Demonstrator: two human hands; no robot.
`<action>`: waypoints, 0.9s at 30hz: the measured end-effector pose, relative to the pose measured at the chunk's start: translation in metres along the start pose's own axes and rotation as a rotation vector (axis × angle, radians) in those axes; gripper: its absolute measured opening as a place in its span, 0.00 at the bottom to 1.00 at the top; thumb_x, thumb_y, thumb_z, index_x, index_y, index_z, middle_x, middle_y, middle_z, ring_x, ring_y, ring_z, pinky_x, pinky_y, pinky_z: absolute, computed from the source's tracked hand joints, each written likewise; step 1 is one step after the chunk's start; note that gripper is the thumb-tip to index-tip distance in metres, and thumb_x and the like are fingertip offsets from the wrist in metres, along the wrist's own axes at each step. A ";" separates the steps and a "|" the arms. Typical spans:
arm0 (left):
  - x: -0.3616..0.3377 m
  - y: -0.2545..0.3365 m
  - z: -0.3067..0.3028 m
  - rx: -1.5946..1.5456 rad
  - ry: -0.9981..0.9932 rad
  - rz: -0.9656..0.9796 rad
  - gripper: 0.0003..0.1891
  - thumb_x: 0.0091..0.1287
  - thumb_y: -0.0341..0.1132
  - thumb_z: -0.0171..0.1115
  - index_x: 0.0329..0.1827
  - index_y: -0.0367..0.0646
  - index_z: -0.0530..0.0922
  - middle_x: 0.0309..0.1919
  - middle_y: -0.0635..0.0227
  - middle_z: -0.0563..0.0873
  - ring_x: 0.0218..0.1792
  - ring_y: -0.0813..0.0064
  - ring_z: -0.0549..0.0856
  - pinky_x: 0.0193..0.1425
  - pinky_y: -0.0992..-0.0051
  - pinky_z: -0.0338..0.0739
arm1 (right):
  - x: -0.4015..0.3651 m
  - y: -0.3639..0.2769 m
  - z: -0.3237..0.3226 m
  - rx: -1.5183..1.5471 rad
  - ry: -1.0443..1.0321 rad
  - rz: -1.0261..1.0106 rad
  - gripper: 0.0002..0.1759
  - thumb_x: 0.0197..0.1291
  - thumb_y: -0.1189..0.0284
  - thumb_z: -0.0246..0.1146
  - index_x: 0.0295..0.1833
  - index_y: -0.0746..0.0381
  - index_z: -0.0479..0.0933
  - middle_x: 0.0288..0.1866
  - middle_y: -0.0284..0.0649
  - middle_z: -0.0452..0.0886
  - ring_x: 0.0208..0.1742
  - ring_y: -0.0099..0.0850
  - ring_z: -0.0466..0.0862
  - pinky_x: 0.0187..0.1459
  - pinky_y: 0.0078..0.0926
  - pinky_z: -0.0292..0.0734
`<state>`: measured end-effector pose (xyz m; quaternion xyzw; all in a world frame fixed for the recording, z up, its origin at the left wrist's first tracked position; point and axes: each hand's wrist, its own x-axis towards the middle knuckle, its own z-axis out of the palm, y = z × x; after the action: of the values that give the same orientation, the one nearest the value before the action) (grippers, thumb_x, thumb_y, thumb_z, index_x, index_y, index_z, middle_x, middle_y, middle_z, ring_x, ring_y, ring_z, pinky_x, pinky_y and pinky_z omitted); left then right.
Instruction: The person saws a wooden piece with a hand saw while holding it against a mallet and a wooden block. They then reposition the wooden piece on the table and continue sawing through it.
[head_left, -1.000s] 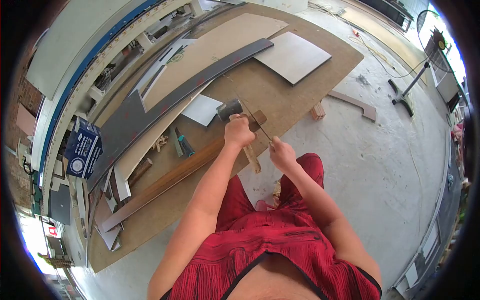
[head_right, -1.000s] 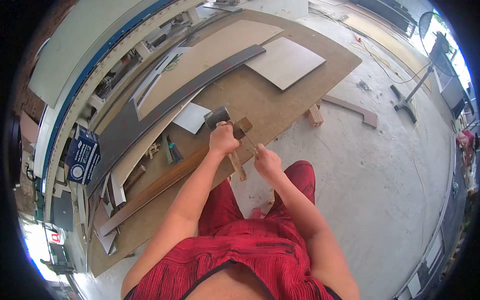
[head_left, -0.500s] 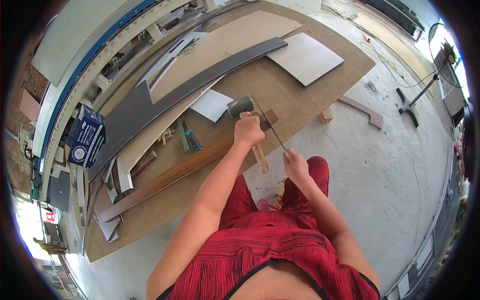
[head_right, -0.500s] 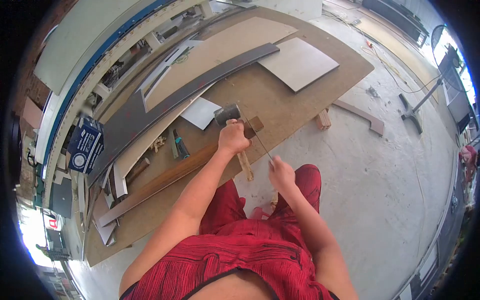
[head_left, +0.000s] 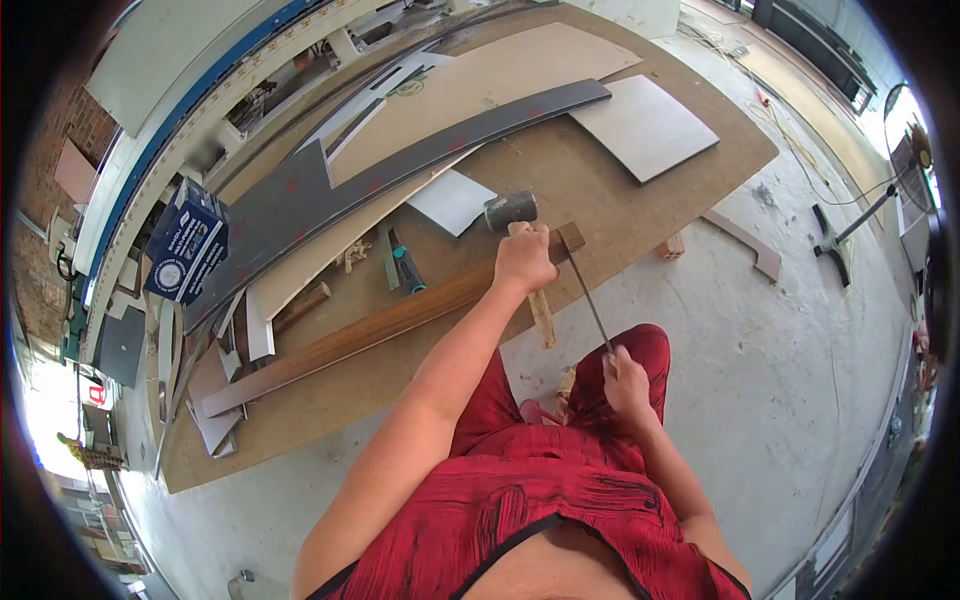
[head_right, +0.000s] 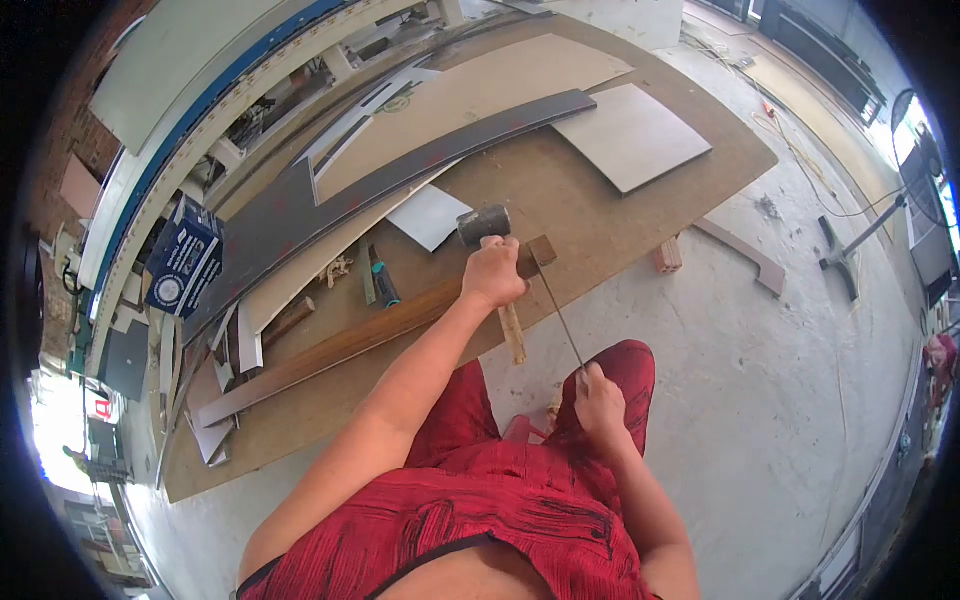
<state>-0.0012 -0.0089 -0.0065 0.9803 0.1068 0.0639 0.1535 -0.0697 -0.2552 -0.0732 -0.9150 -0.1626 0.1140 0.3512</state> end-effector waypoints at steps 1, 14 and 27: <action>0.000 -0.002 0.003 0.009 -0.001 0.008 0.19 0.40 0.36 0.65 0.35 0.36 0.75 0.42 0.50 0.80 0.46 0.55 0.80 0.46 0.64 0.78 | 0.016 -0.008 0.001 -0.005 0.015 -0.038 0.11 0.62 0.64 0.52 0.38 0.61 0.66 0.26 0.58 0.76 0.34 0.58 0.77 0.34 0.54 0.68; 0.001 -0.004 0.006 0.011 0.045 0.026 0.19 0.40 0.36 0.64 0.35 0.36 0.75 0.39 0.52 0.80 0.43 0.57 0.81 0.45 0.64 0.78 | -0.001 0.008 0.005 -0.020 -0.015 -0.005 0.09 0.61 0.68 0.53 0.35 0.63 0.65 0.27 0.59 0.75 0.35 0.58 0.77 0.34 0.54 0.68; 0.002 -0.007 0.010 0.031 -0.031 -0.005 0.18 0.39 0.39 0.66 0.31 0.37 0.76 0.35 0.53 0.81 0.39 0.56 0.82 0.43 0.64 0.78 | 0.080 -0.037 0.016 -0.026 0.100 -0.185 0.11 0.61 0.65 0.52 0.37 0.62 0.66 0.27 0.58 0.76 0.34 0.58 0.77 0.34 0.54 0.68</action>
<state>0.0012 -0.0043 -0.0176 0.9832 0.1076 0.0467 0.1401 -0.0095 -0.1895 -0.0669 -0.9051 -0.2300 0.0330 0.3560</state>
